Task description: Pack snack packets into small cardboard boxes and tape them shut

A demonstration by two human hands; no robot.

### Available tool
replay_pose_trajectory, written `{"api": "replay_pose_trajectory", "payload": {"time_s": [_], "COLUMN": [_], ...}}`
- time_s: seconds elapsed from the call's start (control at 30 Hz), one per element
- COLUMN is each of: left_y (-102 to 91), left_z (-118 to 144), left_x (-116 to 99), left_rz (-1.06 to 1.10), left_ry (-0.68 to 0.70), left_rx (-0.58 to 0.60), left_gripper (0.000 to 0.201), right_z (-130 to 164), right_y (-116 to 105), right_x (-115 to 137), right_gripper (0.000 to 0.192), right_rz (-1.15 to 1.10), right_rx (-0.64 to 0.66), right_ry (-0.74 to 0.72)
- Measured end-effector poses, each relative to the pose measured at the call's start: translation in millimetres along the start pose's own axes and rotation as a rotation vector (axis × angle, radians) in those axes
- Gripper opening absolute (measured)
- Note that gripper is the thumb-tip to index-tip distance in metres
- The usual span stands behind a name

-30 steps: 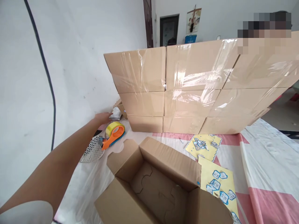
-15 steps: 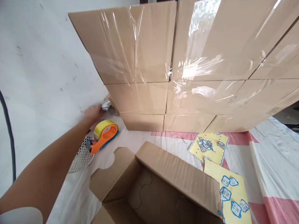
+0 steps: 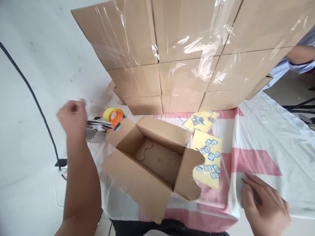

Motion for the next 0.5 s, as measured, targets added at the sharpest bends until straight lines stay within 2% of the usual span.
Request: {"api": "replay_pose_trajectory", "payload": {"time_s": [0.03,0.07,0.17,0.23,0.37,0.43,0.5], "left_y": [5.3,10.3,18.1,20.5,31.0,38.1,42.3], "left_z": [15,28,49,59,85,98,106], "left_x": [-3,-2,18,37,60,61,59], "left_rz": [-0.049,-0.079,-0.127,-0.158,-0.191,-0.177,-0.115], "left_ry": [-0.013,-0.03,-0.078,-0.097,-0.115,-0.117,-0.102], "left_rx": [0.13,0.209,0.243,0.315,0.504,0.473,0.379], "left_gripper": [0.037,0.04,0.047,0.055,0.104,0.107,0.089], "right_z": [2,4,5,4,3,2,2], "right_y": [2,4,10,13,19,20,19], "right_x": [-4,-8,-16,-19,-22,-23,-22], "right_gripper": [0.026,0.022,0.019,0.024,0.033,0.034,0.033], "right_rz": [-0.031,-0.056,-0.051,-0.04,-0.046,-0.053,-0.066], "right_rx": [-0.018,-0.035,-0.077,-0.14,-0.281,-0.315,-0.3], "right_ry": [-0.037,-0.074,-0.141,-0.18,-0.23,-0.23,-0.206]}}
Point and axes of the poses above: each hand's wrist, its own z-axis away from the middle knuckle, its own y-axis out of the palm, x = y × z, the point moved 2 cm from there along -z, towards the middle knuckle, and after that the axes turned 10 degrees about x, right-handed, at the moved point
